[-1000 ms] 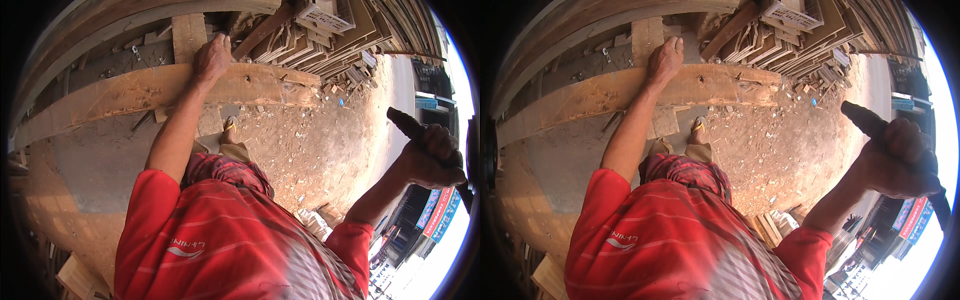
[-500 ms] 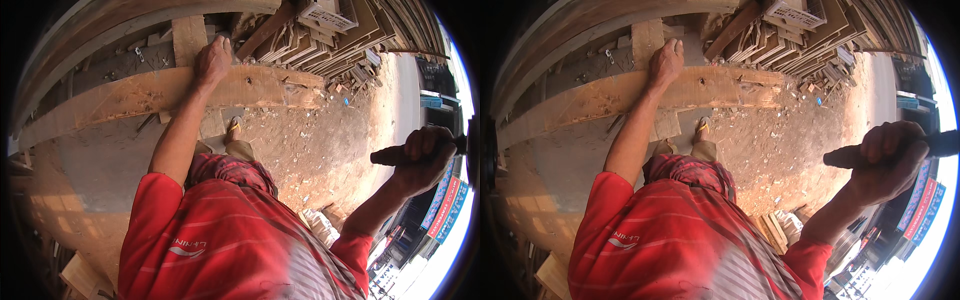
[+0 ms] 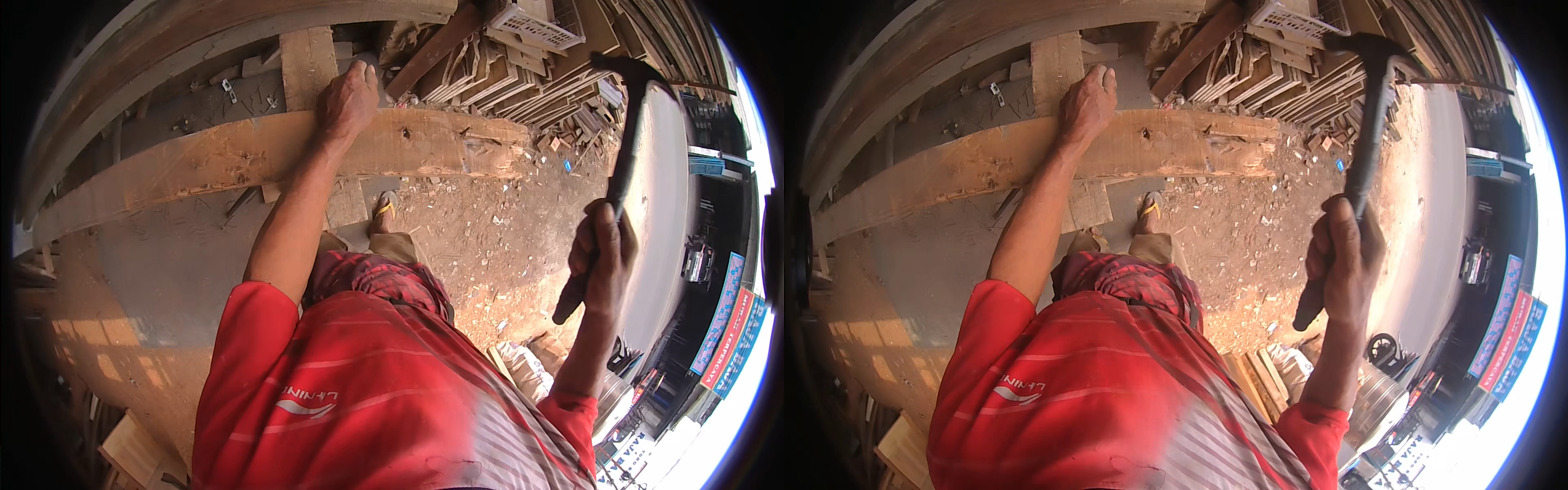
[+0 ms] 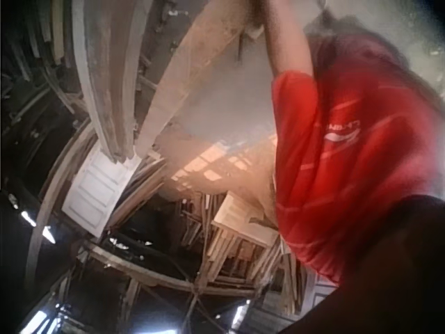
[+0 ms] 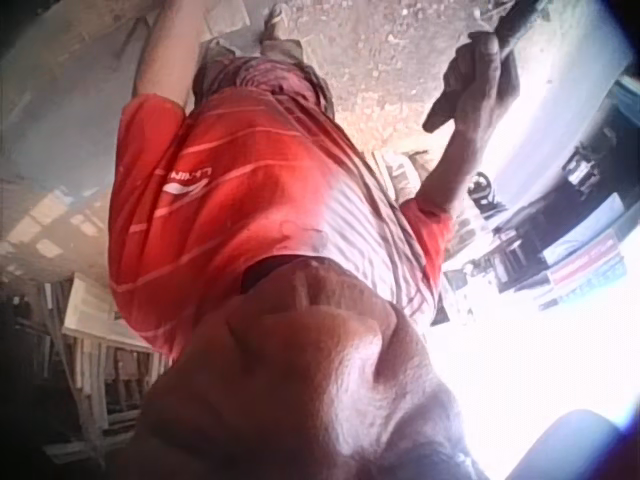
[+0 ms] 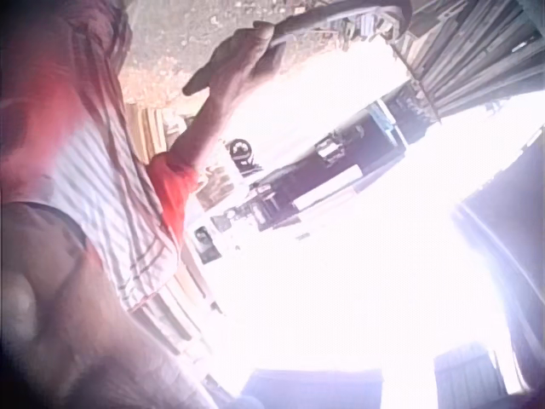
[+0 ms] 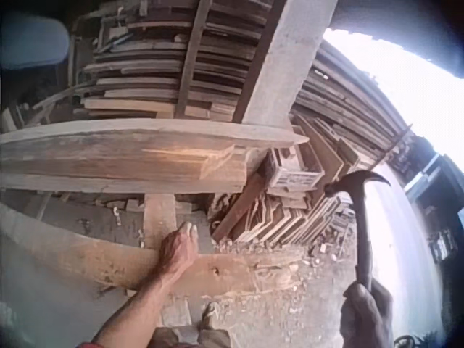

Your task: The person uses a hammer to pry and remove nails from a wooden plank. They repeatedly strike and lever the hammer to extract nails, then lift the plank to inspect the underside.

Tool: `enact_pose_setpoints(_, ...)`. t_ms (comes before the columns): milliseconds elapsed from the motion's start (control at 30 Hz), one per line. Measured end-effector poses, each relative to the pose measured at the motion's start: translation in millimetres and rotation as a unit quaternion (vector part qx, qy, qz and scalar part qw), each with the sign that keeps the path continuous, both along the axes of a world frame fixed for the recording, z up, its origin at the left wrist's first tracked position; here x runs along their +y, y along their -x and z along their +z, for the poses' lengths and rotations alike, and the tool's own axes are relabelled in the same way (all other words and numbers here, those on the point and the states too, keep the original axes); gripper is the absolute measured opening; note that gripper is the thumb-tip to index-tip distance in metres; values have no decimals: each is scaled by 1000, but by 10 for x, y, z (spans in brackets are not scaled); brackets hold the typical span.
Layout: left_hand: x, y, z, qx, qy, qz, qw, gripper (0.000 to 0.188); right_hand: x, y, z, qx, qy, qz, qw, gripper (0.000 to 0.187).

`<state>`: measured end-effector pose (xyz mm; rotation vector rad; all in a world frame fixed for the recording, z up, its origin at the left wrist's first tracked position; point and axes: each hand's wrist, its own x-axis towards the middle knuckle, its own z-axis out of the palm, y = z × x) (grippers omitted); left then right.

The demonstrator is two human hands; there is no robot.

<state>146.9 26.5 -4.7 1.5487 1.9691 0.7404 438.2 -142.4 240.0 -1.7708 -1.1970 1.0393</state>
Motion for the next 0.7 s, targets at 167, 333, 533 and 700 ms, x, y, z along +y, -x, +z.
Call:
enact_pose_setpoints(167, 24, 28, -204, 18, -57, 27, 998, 42, 341, -634, 1276, 81, -476, 52, 874, 29)
enact_pose_setpoints(333, 16, 48, -130, 11, -17, 27, 999, 44, 397, -56, 64, 157, -522, 77, 835, 31)
enact_pose_setpoints(533, 196, 16, 60, -21, -32, 20, 999, 42, -327, -20, -1182, -102, 186, 90, 973, 46)
enact_pose_setpoints(700, 34, 15, -153, 5, -55, 23, 998, 38, -50, 230, -71, -28, -164, 37, 985, 35)
